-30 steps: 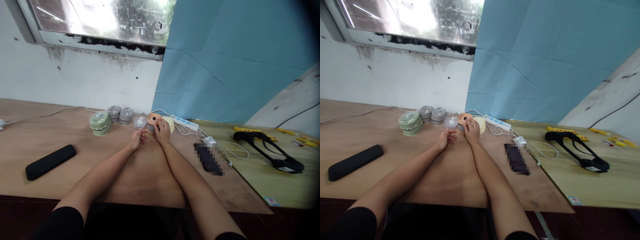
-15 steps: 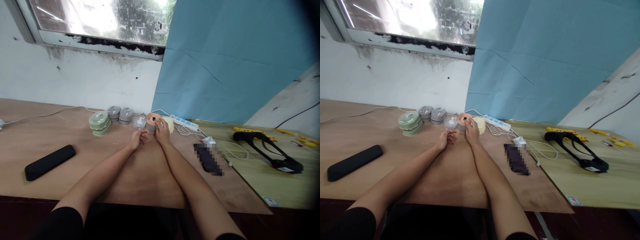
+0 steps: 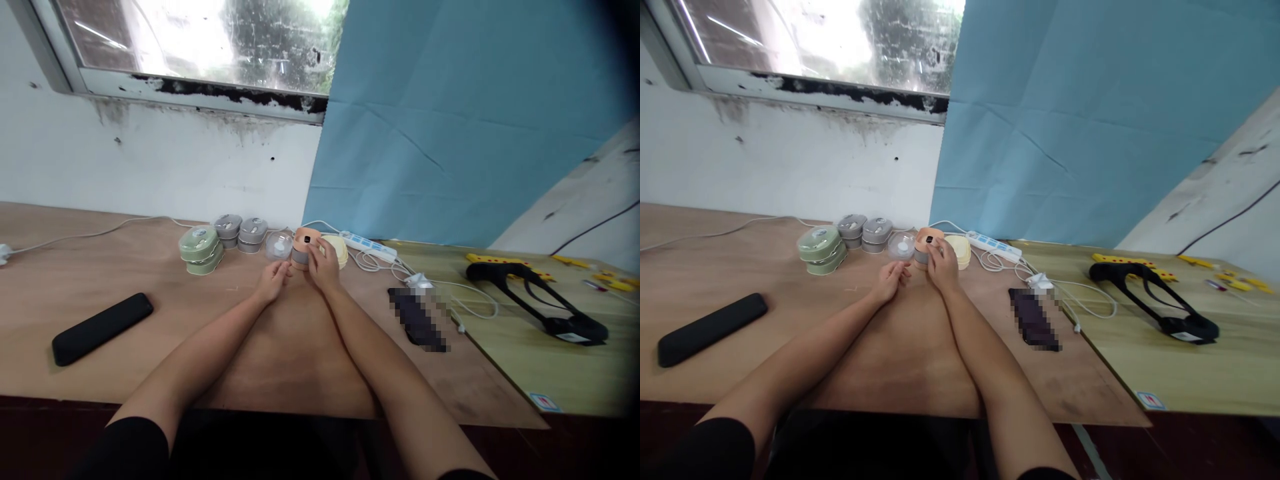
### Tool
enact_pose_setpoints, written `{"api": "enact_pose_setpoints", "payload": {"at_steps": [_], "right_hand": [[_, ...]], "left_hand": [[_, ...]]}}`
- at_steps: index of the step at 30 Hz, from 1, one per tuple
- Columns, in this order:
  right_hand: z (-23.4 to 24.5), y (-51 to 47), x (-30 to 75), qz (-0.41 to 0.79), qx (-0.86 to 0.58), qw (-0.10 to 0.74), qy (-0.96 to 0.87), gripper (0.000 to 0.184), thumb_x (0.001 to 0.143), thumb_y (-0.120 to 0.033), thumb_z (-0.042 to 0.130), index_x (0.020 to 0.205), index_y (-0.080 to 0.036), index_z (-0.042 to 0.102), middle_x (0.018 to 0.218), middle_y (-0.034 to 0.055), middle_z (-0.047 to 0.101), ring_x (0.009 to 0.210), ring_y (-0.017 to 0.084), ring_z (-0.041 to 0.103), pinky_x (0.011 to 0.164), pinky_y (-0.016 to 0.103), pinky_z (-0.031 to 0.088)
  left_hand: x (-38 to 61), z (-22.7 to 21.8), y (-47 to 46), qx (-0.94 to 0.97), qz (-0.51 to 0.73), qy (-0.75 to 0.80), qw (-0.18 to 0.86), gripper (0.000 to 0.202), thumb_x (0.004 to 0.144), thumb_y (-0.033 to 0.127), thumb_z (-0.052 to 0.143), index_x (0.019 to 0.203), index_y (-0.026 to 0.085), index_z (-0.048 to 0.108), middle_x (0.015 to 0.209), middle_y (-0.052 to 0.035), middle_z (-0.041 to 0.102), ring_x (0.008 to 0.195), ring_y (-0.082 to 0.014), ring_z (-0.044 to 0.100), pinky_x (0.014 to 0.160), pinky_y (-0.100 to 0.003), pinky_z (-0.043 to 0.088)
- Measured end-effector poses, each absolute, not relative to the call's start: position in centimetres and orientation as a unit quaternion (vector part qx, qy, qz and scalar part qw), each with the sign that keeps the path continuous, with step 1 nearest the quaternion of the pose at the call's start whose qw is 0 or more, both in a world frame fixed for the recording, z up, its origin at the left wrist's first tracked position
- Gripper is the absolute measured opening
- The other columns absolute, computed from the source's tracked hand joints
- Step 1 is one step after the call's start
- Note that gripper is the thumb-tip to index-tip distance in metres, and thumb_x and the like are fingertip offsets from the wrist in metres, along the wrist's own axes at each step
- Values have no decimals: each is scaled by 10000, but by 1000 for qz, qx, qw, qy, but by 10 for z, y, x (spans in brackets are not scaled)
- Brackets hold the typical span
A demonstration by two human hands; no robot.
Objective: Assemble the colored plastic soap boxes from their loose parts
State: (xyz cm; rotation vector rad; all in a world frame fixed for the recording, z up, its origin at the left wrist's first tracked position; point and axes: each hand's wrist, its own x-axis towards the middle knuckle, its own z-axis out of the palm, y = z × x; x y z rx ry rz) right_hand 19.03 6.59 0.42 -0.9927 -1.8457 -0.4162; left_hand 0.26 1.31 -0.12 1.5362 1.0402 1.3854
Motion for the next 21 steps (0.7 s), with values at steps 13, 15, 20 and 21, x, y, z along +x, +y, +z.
{"api": "enact_pose_setpoints", "payload": {"at_steps": [13, 15, 20, 21], "right_hand": [[5, 49, 181, -134, -365, 467, -794, 245, 867, -221, 493, 1032, -219, 673, 1195, 115, 558, 1109, 266, 525, 951, 473, 463], [5, 48, 180, -132, -361, 468, -796, 227, 866, -217, 495, 998, -214, 679, 1158, 110, 571, 1090, 258, 529, 938, 455, 469], [6, 45, 180, -129, -365, 469, -794, 210, 859, -205, 498, 964, -207, 681, 1074, 97, 594, 1029, 242, 537, 909, 424, 474], [6, 45, 180, -128, -368, 466, -794, 209, 858, -203, 499, 962, -208, 680, 1063, 94, 597, 1013, 239, 538, 900, 418, 476]], "left_hand": [[-84, 38, 9, 571, 496, 642, -126, 517, 813, 379, 584, 1287, 185, 514, 1474, -145, 353, 1432, -315, 153, 1137, -514, 36], [-104, 38, 10, 512, 499, 684, -146, 529, 812, 397, 580, 1285, 173, 503, 1506, -151, 290, 1438, -318, 116, 1136, -519, 34], [-140, 29, 16, 442, 489, 739, -138, 540, 780, 468, 624, 1225, 179, 524, 1501, -170, 281, 1402, -350, 198, 1115, -548, 105], [-144, 26, 18, 424, 492, 749, -132, 615, 753, 499, 652, 1248, 168, 500, 1489, -187, 293, 1381, -352, 242, 1106, -545, 145]]}}
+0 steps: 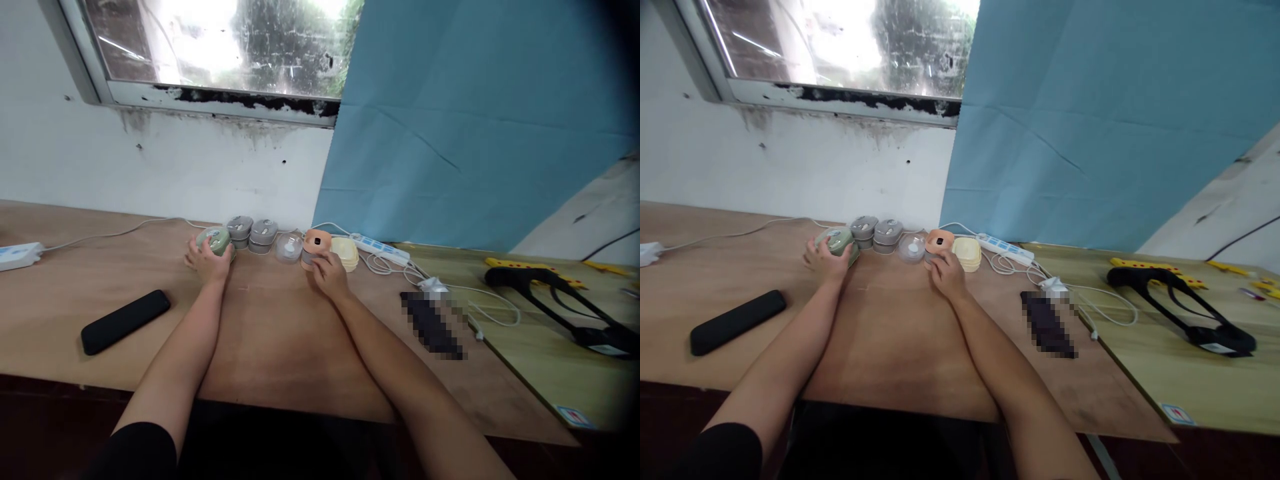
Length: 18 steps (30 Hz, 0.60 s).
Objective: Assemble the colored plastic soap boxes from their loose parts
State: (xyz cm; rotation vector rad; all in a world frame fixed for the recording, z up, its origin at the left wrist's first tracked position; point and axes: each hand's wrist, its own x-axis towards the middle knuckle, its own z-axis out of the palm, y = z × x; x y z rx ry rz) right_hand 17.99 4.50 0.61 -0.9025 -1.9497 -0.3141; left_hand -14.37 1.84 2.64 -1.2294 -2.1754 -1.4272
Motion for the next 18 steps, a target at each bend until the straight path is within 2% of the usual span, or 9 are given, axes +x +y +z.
{"api": "enact_pose_setpoints", "payload": {"at_steps": [3, 7, 11, 18], "right_hand": [[7, 44, 180, -128, -370, 459, -797, 201, 856, -199, 499, 949, -205, 677, 1030, 88, 603, 981, 232, 541, 873, 398, 481], [8, 43, 180, -130, -368, 461, -797, 197, 856, -187, 497, 940, -198, 675, 1005, 86, 605, 963, 225, 543, 857, 382, 481], [9, 43, 181, -135, -364, 466, -795, 188, 855, -183, 505, 933, -195, 675, 992, 87, 611, 943, 227, 546, 841, 385, 483], [11, 40, 176, -133, -335, 480, -800, 190, 865, -190, 516, 984, -206, 662, 1009, 91, 619, 944, 229, 563, 845, 392, 494]], "left_hand": [[-151, 20, 25, -382, -507, -765, 108, 816, 679, 537, 725, 1322, 148, 409, 1415, -199, 395, 1315, -327, 348, 1063, -514, 263], [-153, 18, 28, -358, -541, -753, 113, 678, 692, 483, 745, 1239, 185, 477, 1289, -130, 527, 1228, -291, 444, 1045, -505, 277], [-153, 20, 27, -342, -588, -720, 139, 644, 700, 481, 742, 1210, 168, 500, 1271, -138, 535, 1200, -297, 458, 1033, -503, 272], [-139, 24, 24, -375, -644, -638, 195, 618, 709, 475, 721, 1185, 149, 498, 1231, -132, 557, 1178, -275, 482, 1034, -429, 299]]}}
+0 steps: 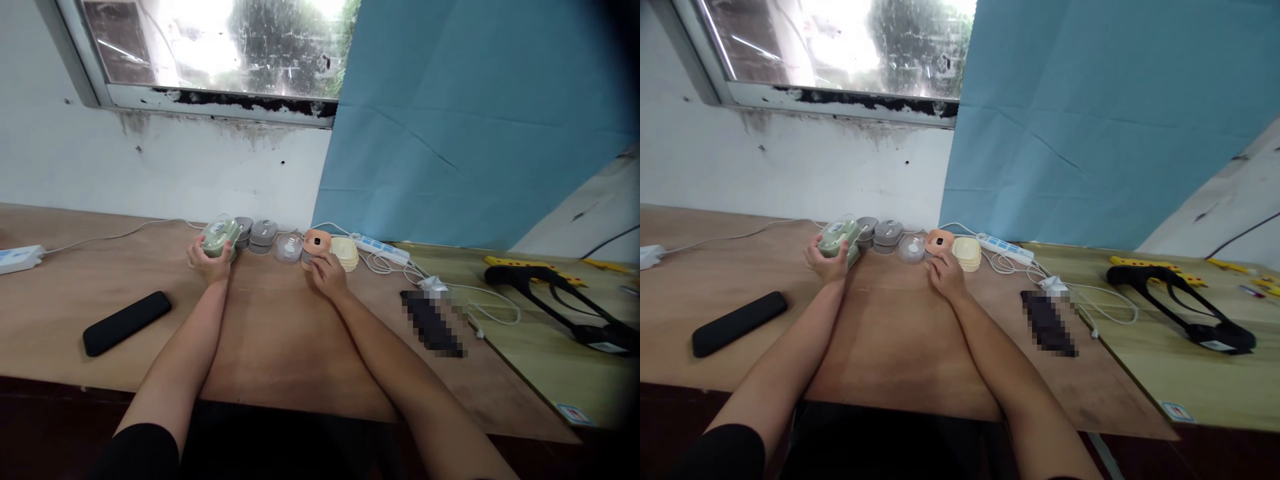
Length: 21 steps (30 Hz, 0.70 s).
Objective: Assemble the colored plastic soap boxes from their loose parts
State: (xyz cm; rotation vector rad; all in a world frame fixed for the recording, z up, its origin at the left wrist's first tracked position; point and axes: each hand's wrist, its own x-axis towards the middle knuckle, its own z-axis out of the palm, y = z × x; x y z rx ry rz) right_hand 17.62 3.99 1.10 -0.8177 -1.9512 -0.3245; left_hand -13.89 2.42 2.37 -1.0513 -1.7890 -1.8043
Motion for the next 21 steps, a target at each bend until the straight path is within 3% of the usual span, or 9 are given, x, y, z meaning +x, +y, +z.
{"api": "enact_pose_setpoints", "payload": {"at_steps": [5, 9, 13, 15, 17, 21], "right_hand": [[10, 38, 171, -125, -312, 477, -812, 197, 878, -219, 512, 1007, -205, 661, 1030, 102, 625, 960, 226, 583, 853, 388, 506], [8, 39, 170, -101, -307, 472, -820, 279, 871, -311, 557, 1124, -213, 624, 1096, 112, 625, 1022, 246, 588, 911, 423, 495], [6, 39, 168, -41, -322, 462, -825, 721, 777, -481, 664, 1391, -213, 400, 1322, 150, 521, 1185, 318, 523, 965, 495, 471], [4, 38, 167, 4, -330, 465, -822, 963, 705, -538, 718, 1470, -200, 241, 1409, 178, 434, 1149, 331, 553, 905, 487, 512], [1, 38, 167, 40, -334, 480, -810, 1089, 662, -562, 744, 1494, -194, 145, 1447, 203, 375, 1047, 315, 610, 821, 455, 550], [-1, 37, 168, 55, -349, 544, -762, 958, 742, -551, 675, 1478, -200, 171, 1407, 199, 419, 992, 281, 625, 788, 428, 554]], "left_hand": [[-115, 21, 21, -454, -665, -574, 144, 566, 729, 466, 689, 1179, 174, 505, 1220, -118, 552, 1178, -274, 492, 1043, -418, 307], [-87, 16, 16, -525, -695, -491, 19, 526, 776, 450, 635, 1200, 174, 490, 1188, -116, 552, 1139, -256, 521, 984, -375, 382], [-54, 9, 8, -556, -705, -420, -132, 474, 807, 471, 594, 1158, 166, 505, 1107, -103, 568, 1008, -222, 569, 887, -326, 442], [-41, 6, 5, -566, -697, -392, -202, 458, 804, 476, 595, 1131, 169, 506, 1081, -97, 575, 951, -206, 580, 845, -313, 457], [-34, 4, 3, -573, -680, -375, -261, 476, 783, 475, 618, 1132, 175, 495, 1070, -91, 577, 898, -191, 586, 806, -303, 465], [-30, 6, 1, -597, -637, -344, -347, 489, 748, 480, 649, 1102, 164, 528, 1056, -88, 601, 909, -194, 588, 810, -303, 458]]}}
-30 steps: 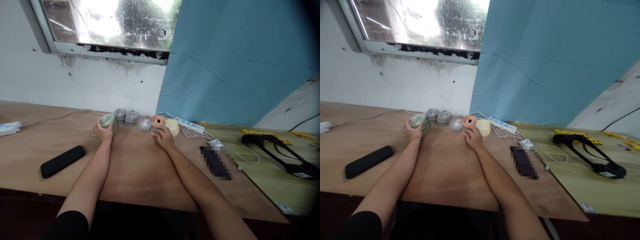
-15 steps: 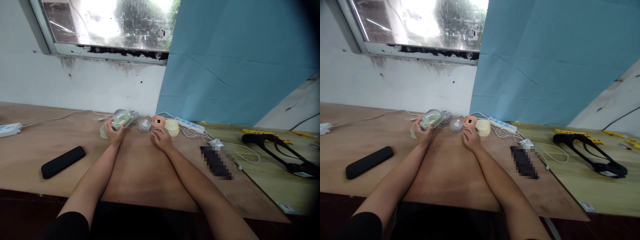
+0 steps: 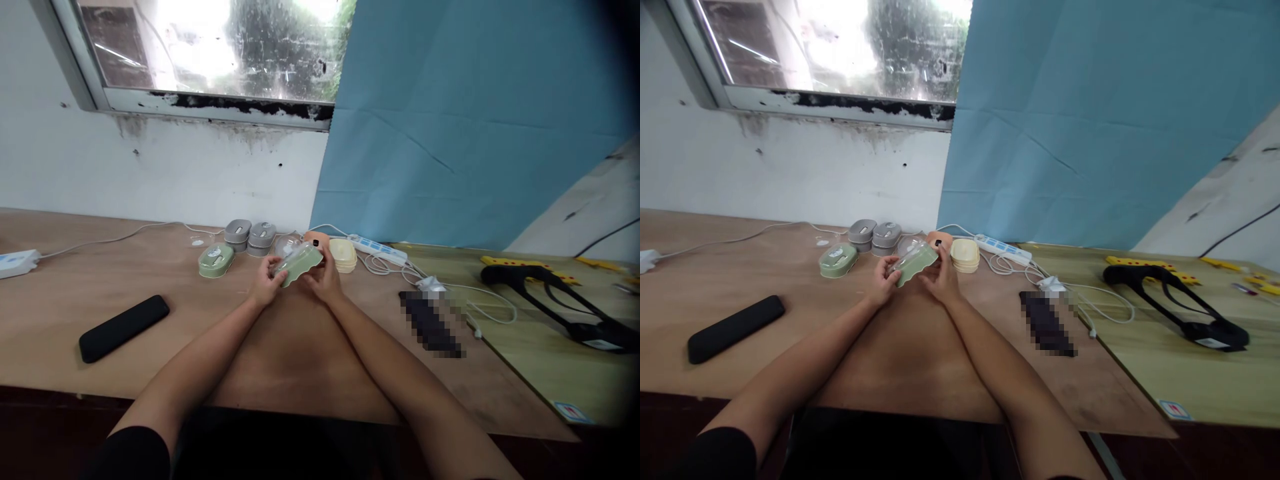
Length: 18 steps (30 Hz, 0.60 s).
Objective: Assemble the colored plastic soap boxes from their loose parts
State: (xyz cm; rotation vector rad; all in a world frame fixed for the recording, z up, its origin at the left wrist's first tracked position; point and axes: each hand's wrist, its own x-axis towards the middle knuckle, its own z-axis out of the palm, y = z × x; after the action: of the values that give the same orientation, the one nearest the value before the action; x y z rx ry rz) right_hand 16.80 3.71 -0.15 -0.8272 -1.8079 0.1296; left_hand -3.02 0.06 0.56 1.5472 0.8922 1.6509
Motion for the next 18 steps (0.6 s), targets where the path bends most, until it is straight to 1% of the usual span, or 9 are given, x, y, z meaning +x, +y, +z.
{"api": "enact_pose_setpoints", "payload": {"at_steps": [2, 4, 6, 8, 9, 12, 14, 16, 18], "right_hand": [[0, 35, 168, 49, -355, 565, -743, 819, 780, -536, 638, 1434, -203, 275, 1335, 173, 496, 998, 273, 613, 804, 431, 544], [3, 32, 168, 60, -357, 565, -741, 710, 795, -528, 622, 1374, -207, 366, 1268, 146, 553, 960, 258, 617, 795, 420, 544], [6, 30, 167, 80, -359, 560, -742, 609, 831, -513, 582, 1331, -207, 419, 1216, 126, 590, 913, 240, 627, 780, 401, 546], [9, 28, 166, 85, -365, 555, -742, 514, 879, -487, 521, 1304, -205, 456, 1186, 114, 612, 940, 241, 625, 818, 399, 534], [10, 28, 165, 84, -368, 553, -743, 476, 900, -472, 491, 1294, -205, 471, 1187, 110, 616, 976, 245, 619, 853, 404, 521], [10, 29, 164, 77, -373, 558, -737, 423, 937, -440, 429, 1284, -208, 496, 1213, 102, 617, 1078, 252, 590, 941, 410, 474], [9, 30, 164, 73, -379, 572, -724, 407, 955, -429, 388, 1270, -206, 518, 1212, 99, 626, 1101, 246, 587, 955, 401, 466], [7, 32, 164, 69, -386, 583, -712, 403, 968, -417, 355, 1256, -207, 543, 1199, 93, 640, 1109, 239, 592, 952, 389, 469], [6, 33, 164, 67, -391, 586, -706, 401, 974, -404, 340, 1251, -211, 557, 1185, 85, 652, 1103, 233, 601, 940, 380, 477]], "left_hand": [[-31, 7, 1, 609, 618, 326, 376, 467, 763, 498, 620, 1071, 151, 571, 1035, -86, 626, 931, -204, 587, 829, -311, 450], [-32, 7, 3, 616, 599, 324, 395, 457, 776, 521, 591, 1023, 138, 615, 976, -74, 652, 903, -206, 589, 816, -312, 449], [-33, 4, 6, 609, 582, 334, 423, 460, 790, 548, 558, 938, 123, 648, 884, -61, 669, 836, -204, 594, 782, -316, 458], [-34, 1, 10, 585, 570, 335, 469, 481, 813, 563, 515, 874, 111, 665, 831, -56, 684, 803, -209, 605, 783, -335, 469], [-34, -1, 11, 572, 567, 331, 492, 491, 825, 563, 499, 868, 106, 674, 837, -59, 696, 814, -217, 615, 806, -349, 472], [-33, -1, 14, 531, 567, 318, 544, 496, 823, 550, 522, 930, 100, 701, 940, -70, 724, 926, -248, 635, 907, -387, 459], [-32, 0, 14, 503, 570, 316, 568, 500, 804, 546, 558, 973, 100, 707, 997, -79, 726, 991, -267, 634, 943, -405, 452], [-32, 0, 15, 474, 568, 312, 596, 506, 790, 545, 586, 1000, 100, 706, 1025, -90, 724, 1016, -277, 636, 945, -418, 462], [-31, -1, 17, 451, 561, 306, 623, 514, 782, 544, 602, 1019, 100, 701, 1022, -103, 724, 995, -278, 651, 913, -426, 489]]}}
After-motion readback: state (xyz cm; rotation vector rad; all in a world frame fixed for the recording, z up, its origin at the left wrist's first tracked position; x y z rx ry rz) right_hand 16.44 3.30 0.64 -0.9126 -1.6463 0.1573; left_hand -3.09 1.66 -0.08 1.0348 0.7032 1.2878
